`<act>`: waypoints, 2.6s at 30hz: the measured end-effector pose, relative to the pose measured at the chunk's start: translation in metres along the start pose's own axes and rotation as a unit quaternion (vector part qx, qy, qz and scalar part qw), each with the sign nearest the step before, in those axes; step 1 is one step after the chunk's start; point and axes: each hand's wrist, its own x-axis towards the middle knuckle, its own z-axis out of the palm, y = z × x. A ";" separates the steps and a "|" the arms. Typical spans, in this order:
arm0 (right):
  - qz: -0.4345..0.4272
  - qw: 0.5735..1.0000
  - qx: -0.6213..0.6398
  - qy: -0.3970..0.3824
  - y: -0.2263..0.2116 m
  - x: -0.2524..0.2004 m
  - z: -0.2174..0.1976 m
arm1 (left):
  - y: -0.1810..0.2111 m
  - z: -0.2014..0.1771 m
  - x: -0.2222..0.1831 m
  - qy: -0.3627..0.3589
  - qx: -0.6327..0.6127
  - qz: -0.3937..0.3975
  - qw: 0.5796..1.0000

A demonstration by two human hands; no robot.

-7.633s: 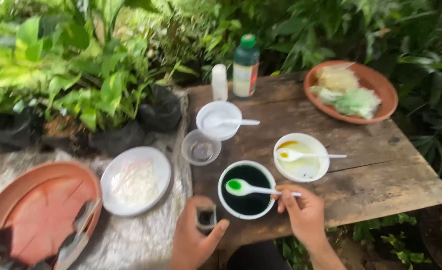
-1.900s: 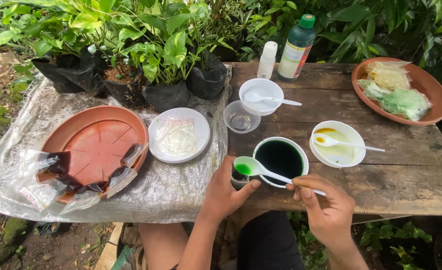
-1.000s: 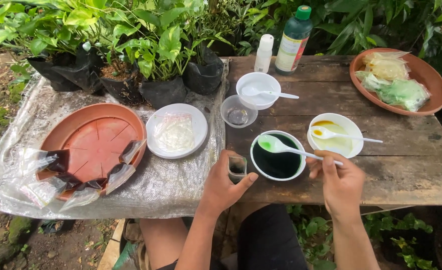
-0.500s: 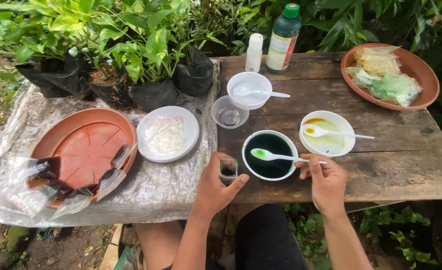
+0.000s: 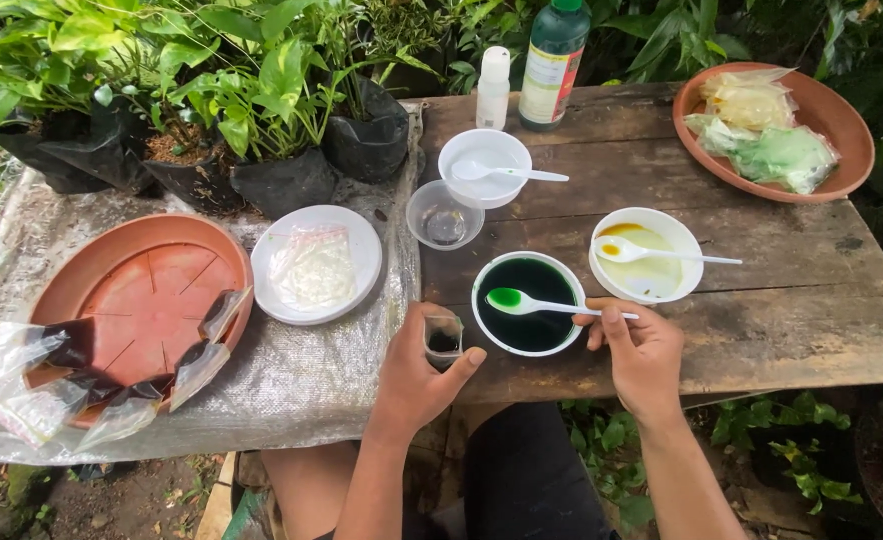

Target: Using a small spoon to transfer and mix green liquid between various bowls and a small vial on a wooden table.

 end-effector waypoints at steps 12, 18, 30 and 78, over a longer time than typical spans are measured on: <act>-0.006 1.000 0.013 0.002 0.006 0.000 -0.002 | -0.001 0.000 0.000 0.008 -0.008 0.018 1.000; -0.013 1.000 0.010 0.004 0.006 -0.001 -0.001 | 0.000 0.000 0.001 0.010 -0.012 0.020 1.000; -0.014 1.000 0.026 0.007 0.005 -0.002 -0.001 | -0.002 0.001 0.001 0.021 -0.003 0.021 1.000; -0.125 0.992 0.003 -0.005 -0.008 0.000 0.004 | 0.011 -0.006 0.000 0.001 -0.021 -0.010 1.000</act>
